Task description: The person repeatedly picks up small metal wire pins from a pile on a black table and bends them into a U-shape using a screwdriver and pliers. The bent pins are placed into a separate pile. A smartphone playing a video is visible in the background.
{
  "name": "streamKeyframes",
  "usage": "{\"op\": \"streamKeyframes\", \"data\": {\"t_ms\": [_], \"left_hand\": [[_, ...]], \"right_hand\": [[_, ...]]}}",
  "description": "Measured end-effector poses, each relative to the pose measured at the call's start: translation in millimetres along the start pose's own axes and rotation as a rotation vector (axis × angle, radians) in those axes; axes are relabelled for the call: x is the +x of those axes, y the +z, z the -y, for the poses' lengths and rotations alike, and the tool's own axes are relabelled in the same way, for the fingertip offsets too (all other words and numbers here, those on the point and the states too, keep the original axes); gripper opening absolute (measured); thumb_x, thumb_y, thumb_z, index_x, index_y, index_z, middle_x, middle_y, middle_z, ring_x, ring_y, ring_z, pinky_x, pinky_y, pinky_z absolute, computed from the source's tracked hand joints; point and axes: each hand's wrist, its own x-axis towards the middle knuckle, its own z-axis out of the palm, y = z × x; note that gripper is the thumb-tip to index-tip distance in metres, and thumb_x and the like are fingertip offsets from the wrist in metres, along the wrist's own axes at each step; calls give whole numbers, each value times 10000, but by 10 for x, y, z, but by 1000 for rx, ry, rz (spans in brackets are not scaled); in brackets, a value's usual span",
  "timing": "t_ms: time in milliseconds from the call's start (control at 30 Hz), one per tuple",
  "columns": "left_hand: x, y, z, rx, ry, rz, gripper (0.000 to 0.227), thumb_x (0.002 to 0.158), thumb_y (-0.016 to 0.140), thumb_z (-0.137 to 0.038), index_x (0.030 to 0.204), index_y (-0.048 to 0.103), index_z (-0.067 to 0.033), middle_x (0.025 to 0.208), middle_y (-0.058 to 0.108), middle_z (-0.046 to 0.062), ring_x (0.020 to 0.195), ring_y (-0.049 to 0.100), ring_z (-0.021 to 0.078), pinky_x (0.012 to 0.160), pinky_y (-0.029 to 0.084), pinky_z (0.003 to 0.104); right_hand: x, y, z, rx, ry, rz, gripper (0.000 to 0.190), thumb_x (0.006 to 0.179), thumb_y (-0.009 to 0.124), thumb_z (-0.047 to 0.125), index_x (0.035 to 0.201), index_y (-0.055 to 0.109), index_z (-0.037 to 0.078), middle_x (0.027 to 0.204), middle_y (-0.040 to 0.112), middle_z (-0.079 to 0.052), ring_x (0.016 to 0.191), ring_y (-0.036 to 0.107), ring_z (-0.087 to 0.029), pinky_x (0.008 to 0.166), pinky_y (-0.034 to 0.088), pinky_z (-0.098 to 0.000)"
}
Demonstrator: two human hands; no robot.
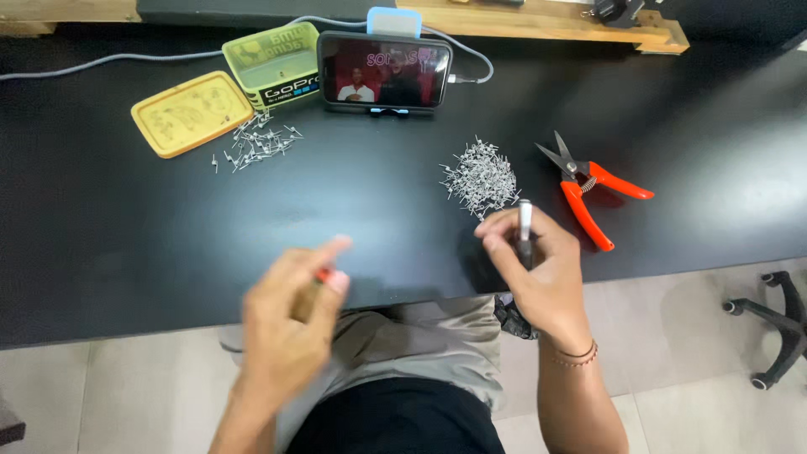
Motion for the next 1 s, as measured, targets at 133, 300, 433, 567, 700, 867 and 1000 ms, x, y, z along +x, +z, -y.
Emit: {"op": "streamKeyframes", "data": {"t_ms": [133, 300, 433, 567, 700, 867, 1000], "left_hand": [[-107, 255, -216, -294, -46, 125, 322, 1011, 595, -155, 1307, 721, -131, 1009, 683, 0, 680, 519, 83, 654, 425, 226], [-71, 359, -317, -516, -26, 57, 226, 919, 728, -75, 1141, 763, -83, 1051, 806, 102, 953, 817, 186, 886, 617, 264], [-76, 366, -263, -474, -15, 51, 238, 890, 768, -89, 1127, 770, -105, 1045, 826, 90, 955, 793, 175, 898, 613, 265], [-71, 353, -250, -432, -14, 50, 228, 894, 772, -122, 1121, 769, -111, 984, 817, 34, 849, 752, 126, 837, 591, 247], [-43, 336, -277, -424, -40, 57, 207, 894, 769, -128, 1099, 768, -109, 997, 811, 29, 823, 741, 105, 815, 588, 227], [19, 348, -281, -459, -188, 69, 194, 912, 740, -149, 1092, 789, -96, 1037, 816, 26, 894, 727, 81, 848, 573, 223], [47, 363, -190, -610, -442, -53, 223, 930, 736, -147, 1124, 802, -58, 697, 669, -15, 538, 460, 67, 515, 401, 220]], "right_hand": [[-83, 176, 60, 324, 17, 92, 89, 924, 673, 98, 869, 607, 77, 825, 704, -99, 821, 675, -181, 789, 534, -301], [-112, 336, 97, 540, 23, 222, 164, 832, 794, 29, 848, 642, 88, 823, 706, -128, 797, 697, -195, 711, 574, -285], [-120, 366, 90, 550, 42, 236, 163, 825, 802, -1, 856, 659, 71, 838, 710, -130, 780, 685, -182, 693, 564, -257], [-120, 379, 138, 440, 4, 229, 166, 820, 824, 28, 852, 670, 83, 826, 706, -100, 745, 649, -144, 648, 484, -228], [-126, 381, 202, 372, 10, 225, 133, 834, 813, 36, 852, 689, 78, 815, 720, -87, 744, 664, -150, 656, 511, -235], [-139, 352, 302, 260, -59, 250, 122, 883, 765, 92, 964, 675, 86, 901, 668, -57, 708, 505, -120, 657, 430, -237], [-153, 321, 311, -42, -64, 374, 442, 848, 761, 221, 1183, 508, 82, 1014, 514, -23, 797, 481, -129, 779, 453, -281]]}}
